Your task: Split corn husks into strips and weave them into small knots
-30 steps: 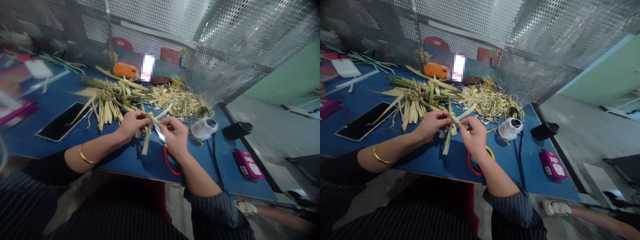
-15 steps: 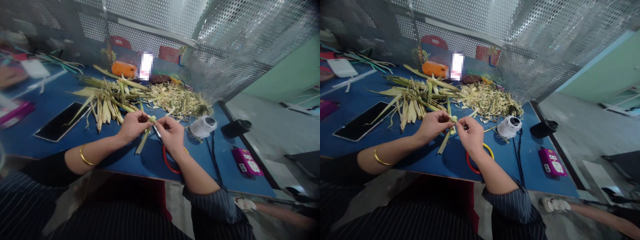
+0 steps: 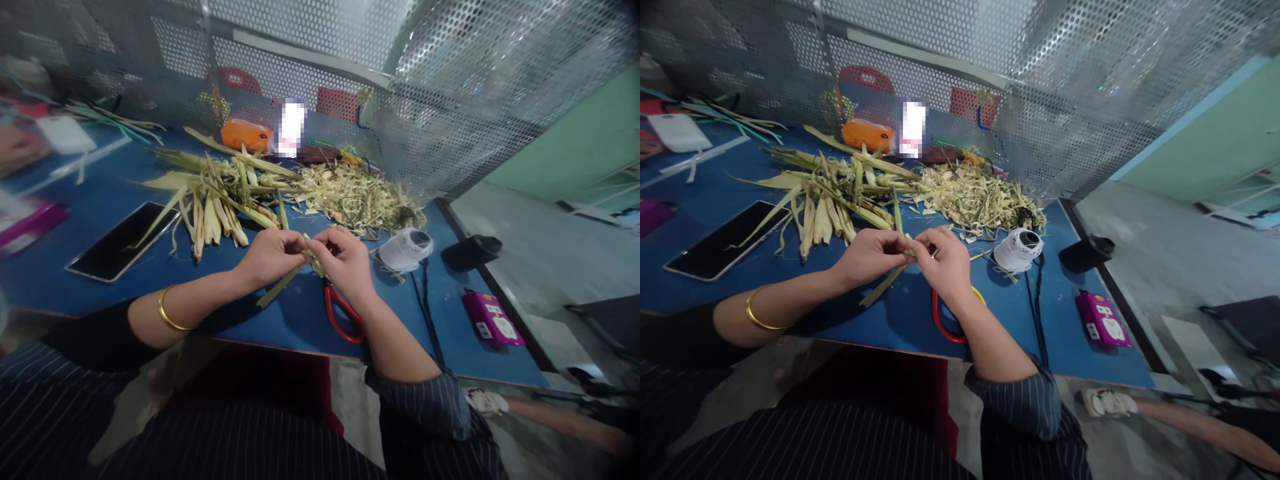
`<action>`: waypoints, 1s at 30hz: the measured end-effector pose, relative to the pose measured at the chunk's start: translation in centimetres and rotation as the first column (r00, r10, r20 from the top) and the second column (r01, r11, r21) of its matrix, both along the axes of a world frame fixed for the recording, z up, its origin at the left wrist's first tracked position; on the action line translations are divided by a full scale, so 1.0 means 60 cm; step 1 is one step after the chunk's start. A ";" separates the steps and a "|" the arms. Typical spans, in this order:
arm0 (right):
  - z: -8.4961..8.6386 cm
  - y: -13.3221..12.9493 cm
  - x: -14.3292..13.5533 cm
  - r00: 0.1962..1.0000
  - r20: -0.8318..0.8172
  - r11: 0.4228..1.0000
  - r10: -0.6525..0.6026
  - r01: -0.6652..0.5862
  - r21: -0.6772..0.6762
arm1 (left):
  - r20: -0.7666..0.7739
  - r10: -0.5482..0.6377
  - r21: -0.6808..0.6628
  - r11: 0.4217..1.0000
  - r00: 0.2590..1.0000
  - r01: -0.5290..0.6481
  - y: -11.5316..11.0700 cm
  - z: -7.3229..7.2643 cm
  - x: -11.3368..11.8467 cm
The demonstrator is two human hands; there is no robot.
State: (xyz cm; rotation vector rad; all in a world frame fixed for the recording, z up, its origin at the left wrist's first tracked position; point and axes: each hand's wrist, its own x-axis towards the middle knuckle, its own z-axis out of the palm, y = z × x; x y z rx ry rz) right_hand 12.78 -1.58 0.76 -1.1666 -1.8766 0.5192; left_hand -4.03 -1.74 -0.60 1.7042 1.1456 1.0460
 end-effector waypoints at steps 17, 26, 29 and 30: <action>-0.011 0.030 0.004 0.705 -0.684 0.943 -0.187 -0.065 -0.325 | 0.039 -0.563 -0.353 0.765 0.826 0.538 -0.005 0.011 -0.001; -0.015 0.024 -0.009 0.777 -0.627 0.964 -0.063 -0.115 -0.239 | 0.111 -0.371 -0.410 0.828 0.922 0.383 -0.013 0.025 0.004; -0.013 0.019 -0.014 0.821 -0.570 0.966 -0.011 -0.138 -0.217 | 0.126 -0.284 -0.425 0.850 0.950 0.311 -0.018 0.022 0.008; -0.012 0.016 -0.016 0.826 -0.563 0.971 0.000 -0.135 -0.197 | 0.134 -0.275 -0.431 0.849 0.952 0.306 -0.019 0.021 0.009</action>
